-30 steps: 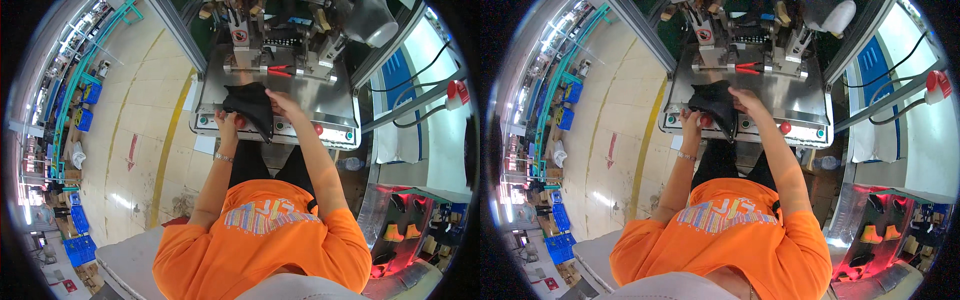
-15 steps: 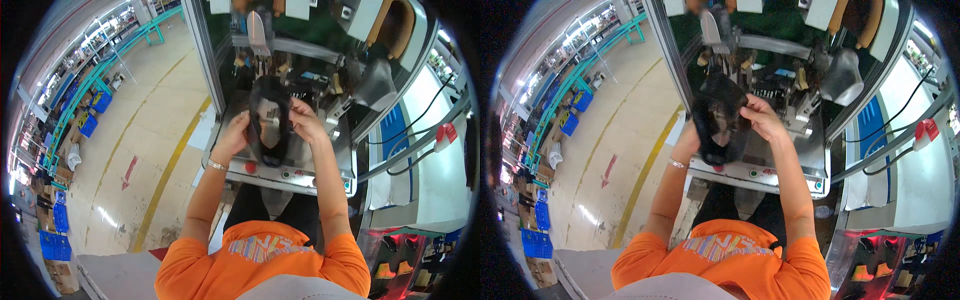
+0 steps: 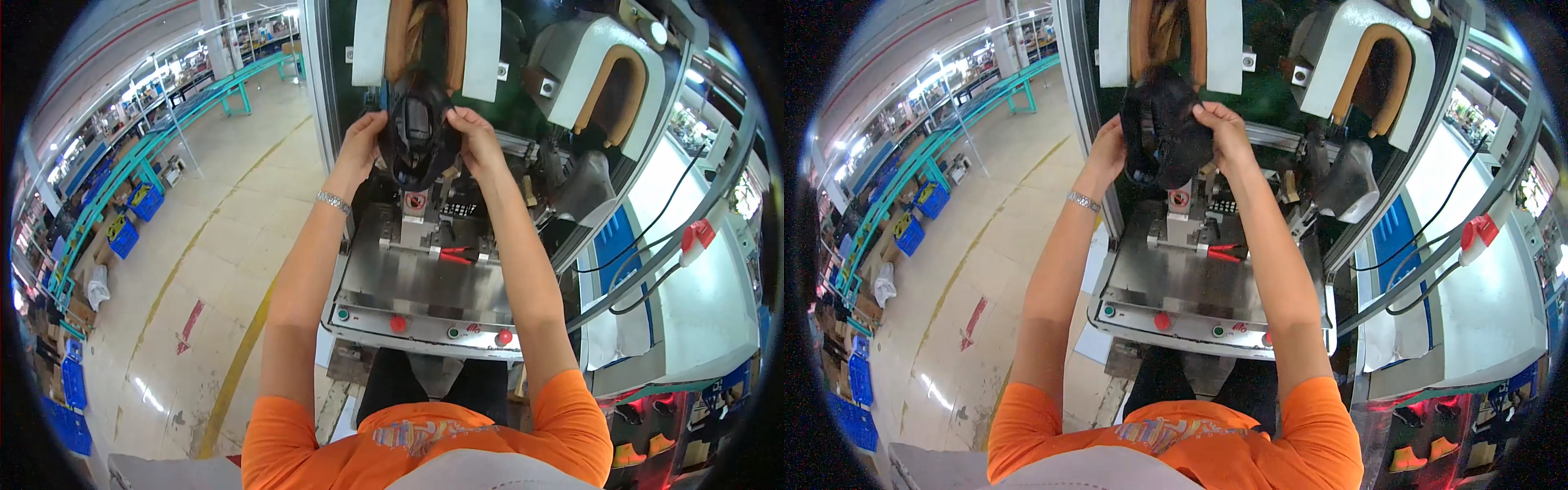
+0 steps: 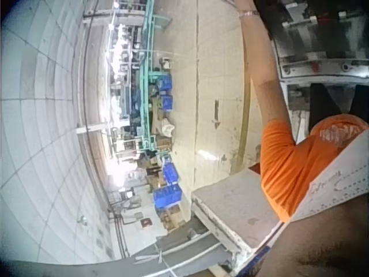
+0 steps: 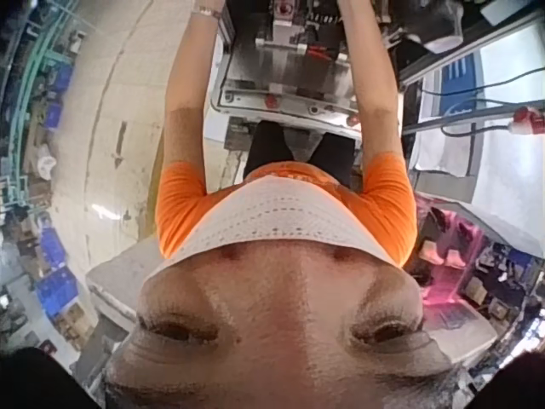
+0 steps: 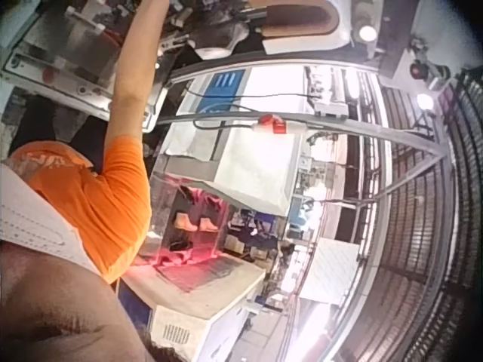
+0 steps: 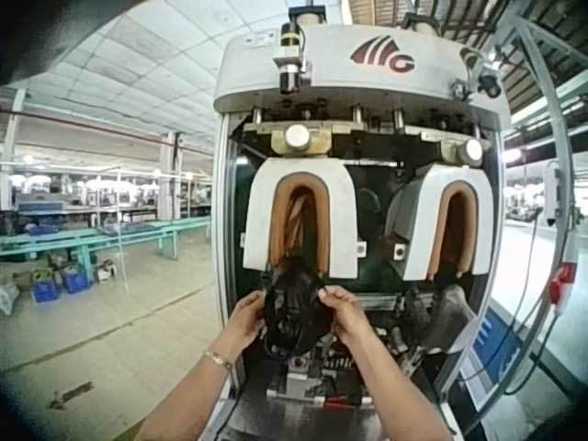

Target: The person operates a shoe manufacturing machine in a factory setting. They place a black shoe upper into the machine's mold, press a button to activate the machinery, and then remove the processed shoe. The person repeats this process for multiple shoe units, handling them one at a time.

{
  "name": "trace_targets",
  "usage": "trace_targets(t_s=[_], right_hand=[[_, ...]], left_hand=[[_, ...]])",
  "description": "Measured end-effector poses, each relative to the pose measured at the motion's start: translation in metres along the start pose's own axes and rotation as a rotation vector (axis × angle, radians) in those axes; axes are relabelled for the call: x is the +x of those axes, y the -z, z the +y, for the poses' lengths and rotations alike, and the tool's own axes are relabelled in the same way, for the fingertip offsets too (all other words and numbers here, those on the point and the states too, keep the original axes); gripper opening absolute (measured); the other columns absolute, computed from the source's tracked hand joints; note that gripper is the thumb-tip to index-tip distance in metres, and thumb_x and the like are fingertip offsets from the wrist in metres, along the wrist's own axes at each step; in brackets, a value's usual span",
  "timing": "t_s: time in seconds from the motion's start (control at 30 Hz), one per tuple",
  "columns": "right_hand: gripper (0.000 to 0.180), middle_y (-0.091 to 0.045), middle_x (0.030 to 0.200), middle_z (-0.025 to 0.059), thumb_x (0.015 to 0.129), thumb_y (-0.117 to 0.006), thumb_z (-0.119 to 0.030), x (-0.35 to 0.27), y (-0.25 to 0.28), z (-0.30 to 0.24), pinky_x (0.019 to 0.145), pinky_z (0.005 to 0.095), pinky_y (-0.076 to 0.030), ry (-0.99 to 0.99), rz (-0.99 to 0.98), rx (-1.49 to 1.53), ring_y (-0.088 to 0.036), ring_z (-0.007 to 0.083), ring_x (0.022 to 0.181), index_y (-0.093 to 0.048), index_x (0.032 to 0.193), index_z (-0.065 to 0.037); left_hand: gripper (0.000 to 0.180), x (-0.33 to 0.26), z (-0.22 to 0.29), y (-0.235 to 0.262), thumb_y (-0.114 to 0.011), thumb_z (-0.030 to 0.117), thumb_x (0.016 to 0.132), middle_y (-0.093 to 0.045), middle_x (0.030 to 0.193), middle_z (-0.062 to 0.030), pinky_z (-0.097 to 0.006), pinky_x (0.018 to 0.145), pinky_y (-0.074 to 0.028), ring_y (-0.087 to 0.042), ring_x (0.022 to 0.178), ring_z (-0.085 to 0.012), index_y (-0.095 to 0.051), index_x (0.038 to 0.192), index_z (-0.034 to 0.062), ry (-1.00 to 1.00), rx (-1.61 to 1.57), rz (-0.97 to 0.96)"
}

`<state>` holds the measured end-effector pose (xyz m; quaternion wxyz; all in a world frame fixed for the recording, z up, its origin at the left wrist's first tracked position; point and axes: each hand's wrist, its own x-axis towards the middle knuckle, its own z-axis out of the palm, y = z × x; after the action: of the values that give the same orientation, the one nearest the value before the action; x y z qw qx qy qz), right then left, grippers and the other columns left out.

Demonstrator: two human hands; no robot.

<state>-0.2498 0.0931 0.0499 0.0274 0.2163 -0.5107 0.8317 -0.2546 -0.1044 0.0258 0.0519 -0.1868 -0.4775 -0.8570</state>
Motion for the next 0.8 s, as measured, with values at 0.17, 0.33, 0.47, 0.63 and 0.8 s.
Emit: trace_targets(t_s=[0.17,0.33,0.47,0.63,0.8], right_hand=[[0.007,-0.063,0.084,0.0010,0.083,-0.060,-0.008,-0.002,0.009,0.008,0.073,0.0250,-0.045,-0.051,0.059,-0.022,-0.058,0.0114,0.079,-0.061,0.089,-0.005],[0.007,-0.063,0.084,0.0015,0.081,-0.062,-0.007,0.020,0.014,0.015,0.074,0.0270,-0.046,-0.023,0.170,0.029,-0.058,0.0129,0.079,-0.061,0.088,-0.005],[0.009,-0.062,0.087,0.0013,0.080,-0.062,-0.006,0.043,0.017,0.017,0.079,0.0280,-0.043,-0.058,0.247,0.020,-0.055,0.0136,0.085,-0.062,0.089,-0.006],[0.012,-0.063,0.091,0.0008,0.079,-0.060,-0.002,0.055,0.019,0.018,0.086,0.0279,-0.036,-0.020,0.329,0.001,-0.052,0.0127,0.091,-0.065,0.089,-0.007],[0.016,-0.062,0.094,0.0024,0.079,-0.057,0.001,0.059,0.017,0.017,0.087,0.0294,-0.036,-0.068,0.353,-0.022,-0.052,0.0139,0.092,-0.065,0.092,-0.005]], left_hand=[[0.012,-0.006,-0.016,0.007,-0.054,0.018,0.088,-0.054,0.067,0.0056,-0.019,0.037,-0.030,-0.044,0.045,-0.0021,-0.059,0.082,0.0089,0.101,0.218,0.090],[0.014,0.024,-0.030,0.012,-0.056,0.020,0.087,-0.048,0.061,0.0069,-0.021,0.035,-0.020,-0.034,0.041,-0.0024,-0.060,0.077,0.0114,0.000,0.112,0.147],[0.012,0.042,-0.033,0.012,-0.059,0.017,0.084,-0.053,0.066,0.0043,-0.024,0.040,-0.032,-0.046,0.050,-0.0063,-0.062,0.076,0.0094,-0.016,0.061,0.178],[0.010,0.048,-0.030,0.005,-0.054,0.014,0.087,-0.061,0.085,-0.0034,-0.032,0.070,-0.047,-0.058,0.082,-0.0159,-0.060,0.088,0.0057,0.048,-0.029,0.264],[0.013,0.050,-0.029,-0.002,-0.054,0.014,0.087,-0.061,0.093,-0.0073,-0.041,0.073,-0.046,-0.058,0.086,-0.0203,-0.062,0.095,0.0066,0.106,-0.042,0.345]])
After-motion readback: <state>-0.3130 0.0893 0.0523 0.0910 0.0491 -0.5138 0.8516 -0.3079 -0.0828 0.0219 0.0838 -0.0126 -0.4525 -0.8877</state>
